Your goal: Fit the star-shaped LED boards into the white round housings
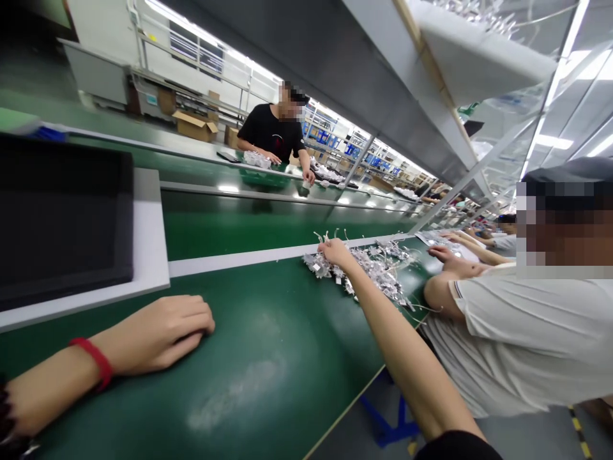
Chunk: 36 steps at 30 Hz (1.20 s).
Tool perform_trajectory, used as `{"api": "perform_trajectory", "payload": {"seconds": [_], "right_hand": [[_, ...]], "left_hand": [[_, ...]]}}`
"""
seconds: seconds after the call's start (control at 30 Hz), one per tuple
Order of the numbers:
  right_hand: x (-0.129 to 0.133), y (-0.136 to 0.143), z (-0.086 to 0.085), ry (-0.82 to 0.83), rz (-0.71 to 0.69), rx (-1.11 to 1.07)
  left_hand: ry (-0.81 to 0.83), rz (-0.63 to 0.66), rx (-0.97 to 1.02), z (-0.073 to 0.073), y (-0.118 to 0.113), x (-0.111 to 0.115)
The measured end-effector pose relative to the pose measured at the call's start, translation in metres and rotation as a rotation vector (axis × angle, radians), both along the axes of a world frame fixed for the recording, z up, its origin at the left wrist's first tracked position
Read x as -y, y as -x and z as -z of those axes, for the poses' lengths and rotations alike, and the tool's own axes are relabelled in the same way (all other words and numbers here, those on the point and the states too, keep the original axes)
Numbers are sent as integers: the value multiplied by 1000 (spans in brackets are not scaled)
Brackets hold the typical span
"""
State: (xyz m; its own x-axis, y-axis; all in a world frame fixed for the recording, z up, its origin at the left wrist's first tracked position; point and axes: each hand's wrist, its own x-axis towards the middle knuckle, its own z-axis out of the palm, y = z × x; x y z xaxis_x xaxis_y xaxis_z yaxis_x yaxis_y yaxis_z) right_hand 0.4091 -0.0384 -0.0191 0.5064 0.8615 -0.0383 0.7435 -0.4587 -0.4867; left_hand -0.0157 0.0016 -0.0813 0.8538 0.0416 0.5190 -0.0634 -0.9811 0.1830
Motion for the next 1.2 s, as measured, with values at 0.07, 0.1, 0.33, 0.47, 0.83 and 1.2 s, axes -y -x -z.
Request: {"api": "perform_trajectory", "payload": {"seconds": [0.07, 0.1, 0.33, 0.47, 0.83, 1.2], "right_hand": [[7, 8, -4, -10, -51, 19], [11, 12, -5, -22, -82, 31], [47, 54, -9, -96, -373, 63], [57, 73, -10, -101, -519, 55], [84, 73, -13, -293, -381, 104], [97, 86, -32, -426, -289, 150]], "left_hand": [[-1, -2, -14, -1, 1, 0], [-1, -4, -21, -1, 1, 0], [9, -3, -67, -2, 1, 0], [6, -7, -76, -3, 1, 1], [4, -2, -41, 11, -3, -2], [0, 4, -61, -2, 2, 1]]}}
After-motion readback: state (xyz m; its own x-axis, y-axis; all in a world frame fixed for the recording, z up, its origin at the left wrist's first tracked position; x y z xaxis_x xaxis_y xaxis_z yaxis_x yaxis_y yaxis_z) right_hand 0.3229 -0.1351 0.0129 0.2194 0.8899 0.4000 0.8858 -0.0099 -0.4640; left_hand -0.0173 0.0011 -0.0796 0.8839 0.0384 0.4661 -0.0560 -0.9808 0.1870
